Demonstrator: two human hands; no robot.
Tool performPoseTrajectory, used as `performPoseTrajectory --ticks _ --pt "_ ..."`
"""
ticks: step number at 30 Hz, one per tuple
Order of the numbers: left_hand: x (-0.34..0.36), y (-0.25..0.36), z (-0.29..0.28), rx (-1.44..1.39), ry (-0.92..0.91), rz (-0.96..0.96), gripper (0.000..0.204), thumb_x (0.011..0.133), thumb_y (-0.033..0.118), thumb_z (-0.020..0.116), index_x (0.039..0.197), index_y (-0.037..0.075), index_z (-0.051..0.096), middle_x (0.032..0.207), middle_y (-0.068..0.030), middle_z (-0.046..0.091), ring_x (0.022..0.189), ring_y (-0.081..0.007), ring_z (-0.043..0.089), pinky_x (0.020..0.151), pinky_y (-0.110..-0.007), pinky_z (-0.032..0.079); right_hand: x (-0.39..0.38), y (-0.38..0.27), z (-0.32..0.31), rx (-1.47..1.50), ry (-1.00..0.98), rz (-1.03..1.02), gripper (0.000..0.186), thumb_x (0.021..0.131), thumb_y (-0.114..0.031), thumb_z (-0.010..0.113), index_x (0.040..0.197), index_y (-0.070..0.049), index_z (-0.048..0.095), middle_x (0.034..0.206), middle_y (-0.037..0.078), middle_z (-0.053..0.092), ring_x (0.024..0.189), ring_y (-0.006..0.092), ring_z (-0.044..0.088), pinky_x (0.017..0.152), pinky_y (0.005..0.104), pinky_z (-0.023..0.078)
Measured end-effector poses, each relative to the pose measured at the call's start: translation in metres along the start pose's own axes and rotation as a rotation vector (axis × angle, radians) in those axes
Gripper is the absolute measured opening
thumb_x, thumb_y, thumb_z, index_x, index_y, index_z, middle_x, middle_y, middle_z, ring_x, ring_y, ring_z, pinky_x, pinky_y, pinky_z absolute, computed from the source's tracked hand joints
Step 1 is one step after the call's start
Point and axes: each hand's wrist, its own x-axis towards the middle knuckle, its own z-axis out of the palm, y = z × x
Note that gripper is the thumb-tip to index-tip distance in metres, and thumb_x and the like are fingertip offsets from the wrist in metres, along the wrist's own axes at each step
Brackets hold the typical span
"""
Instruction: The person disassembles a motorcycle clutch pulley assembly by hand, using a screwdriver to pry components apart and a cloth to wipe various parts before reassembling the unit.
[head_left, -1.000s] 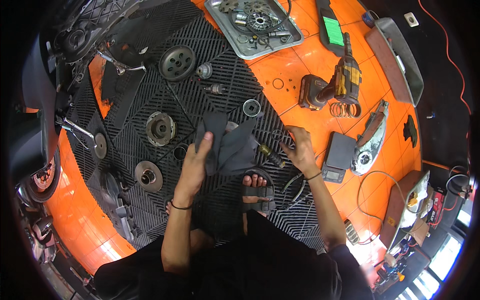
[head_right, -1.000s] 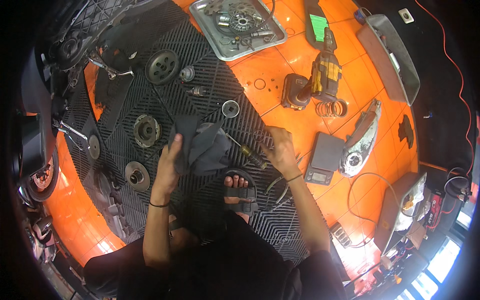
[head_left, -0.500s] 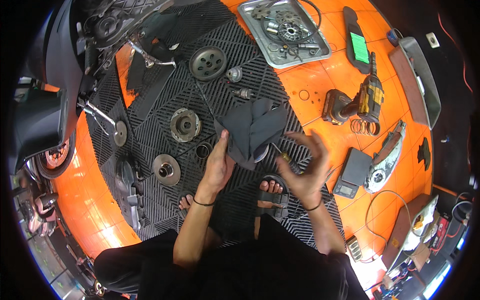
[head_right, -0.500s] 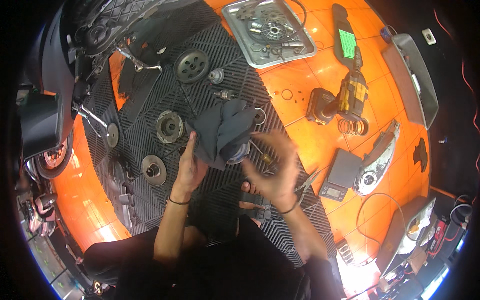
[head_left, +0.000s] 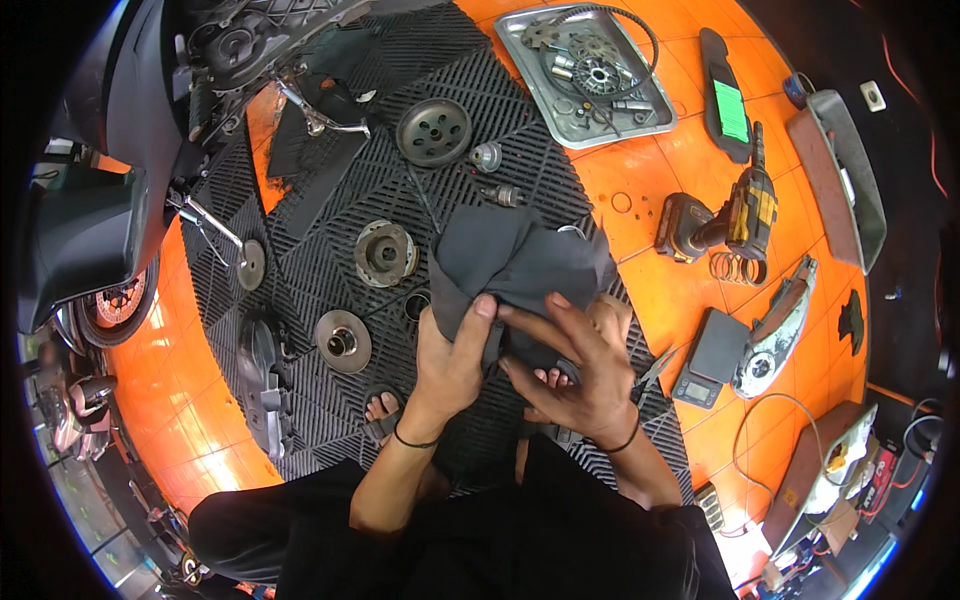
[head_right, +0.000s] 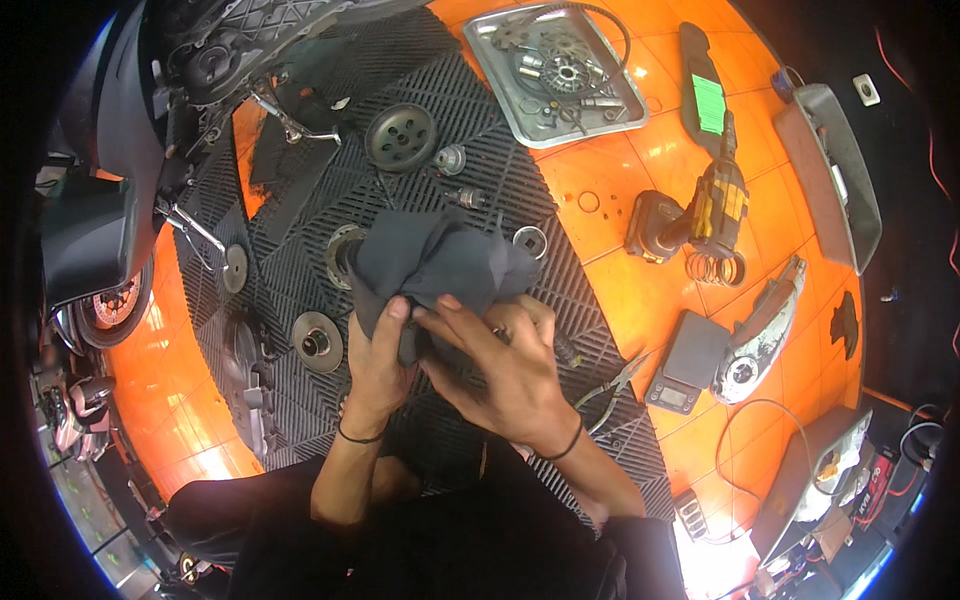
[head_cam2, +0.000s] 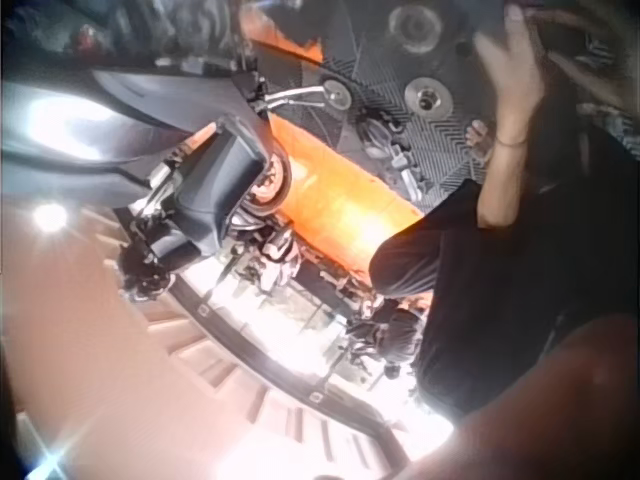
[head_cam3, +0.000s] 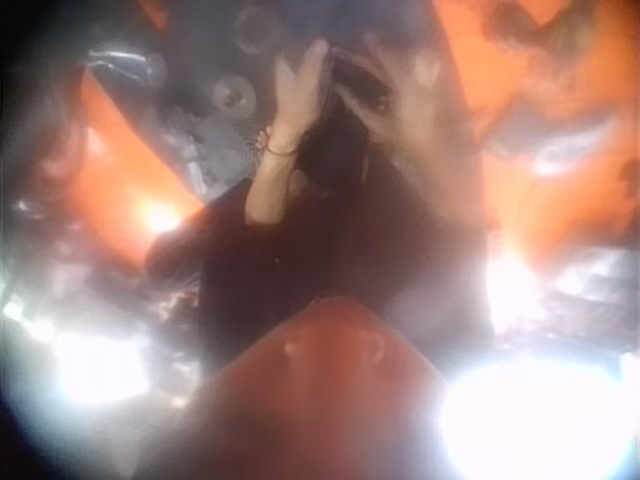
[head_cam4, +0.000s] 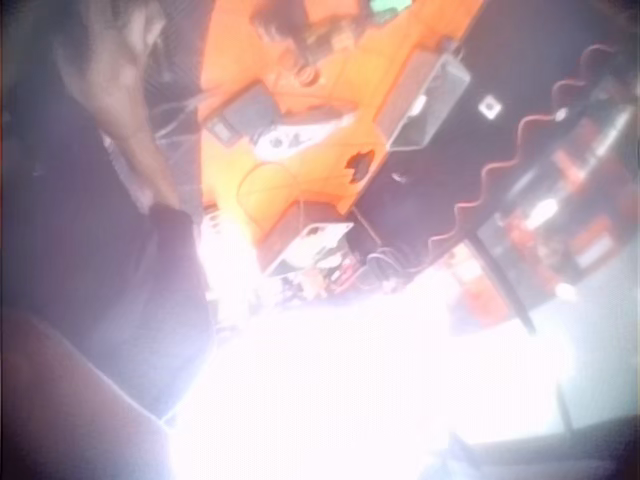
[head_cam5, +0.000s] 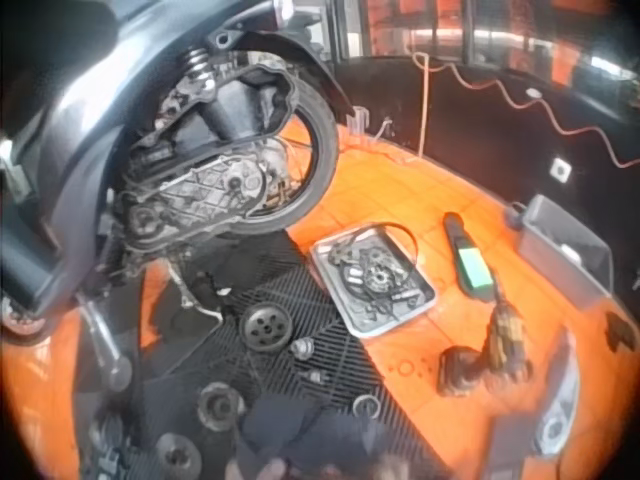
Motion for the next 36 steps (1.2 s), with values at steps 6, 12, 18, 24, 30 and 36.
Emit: performPoseTrajectory --ticks 6,12,18,24,30,36 --pt "0.004 0.006 0.001 -0.015 -0.026 -0.042 0.031 0.102 0.016 0.065 0.124 -0.007 0.066 0.103 -0.0068 0.074 0.091 -0.0112 0.065 0.08 -0.029 0.053 0.004 0.017 -0.001 0.383 0.267 0.358 0.053 0.067 0.004 0.079 0.117 0.003 0.063 0.117 0.02 0.065 0.105 0.0296 0.066 0.09 0.0381 0.053" --pt "0.009 0.002 0.001 0.16 -0.055 -0.02 0.024 0.098 0.017 0.074 0.111 -0.004 0.074 0.09 -0.0018 0.074 0.079 -0.008 0.063 0.072 -0.025 0.052 -0.018 0.017 0.01 0.397 0.155 0.337 0.026 0.077 0.006 0.075 0.101 0.002 0.065 0.098 0.013 0.071 0.084 0.023 0.071 0.074 0.0306 0.055" --pt "0.009 0.01 0.008 -0.005 -0.054 -0.281 0.025 0.099 0.017 0.073 0.11 -0.006 0.074 0.091 -0.0018 0.074 0.081 -0.008 0.064 0.072 -0.025 0.052 -0.014 0.014 0.012 0.859 0.349 0.904 0.009 0.101 -0.007 0.066 0.107 0.0 0.067 0.098 0.005 0.071 0.087 0.0111 0.065 0.082 0.0258 0.053" --pt "0.006 0.004 -0.002 -0.323 -0.099 -0.349 0.04 0.105 0.018 0.064 0.138 -0.004 0.058 0.129 -0.0117 0.067 0.116 -0.0165 0.065 0.098 -0.032 0.054 -0.003 0.016 0.012 0.954 0.413 0.909 0.011 0.101 -0.01 0.066 0.106 -0.001 0.07 0.102 0.009 0.072 0.097 0.0129 0.065 0.088 0.0307 0.053" --pt "0.01 0.006 0.003 -0.482 0.002 -0.304 0.056 0.115 0.04 0.031 0.152 -0.001 0.04 0.146 -0.0201 0.055 0.133 -0.0274 0.057 0.115 -0.042 0.045 0.01 -0.002 0.008 0.217 0.036 0.103 0.048 0.078 -0.007 0.08 0.125 -0.004 0.071 0.136 0.016 0.062 0.112 0.0368 0.063 0.102 0.0458 0.049" --pt "0.009 -0.011 0.007 -0.564 -0.242 -0.265 0.071 0.11 0.05 0.021 0.158 -0.002 0.03 0.156 -0.0279 0.042 0.145 -0.0413 0.043 0.123 -0.051 0.032 -0.002 -0.002 0.034 0.172 0.018 0.128 0.052 0.072 -0.007 0.084 0.122 -0.003 0.073 0.128 0.017 0.066 0.111 0.036 0.064 0.098 0.0457 0.05"
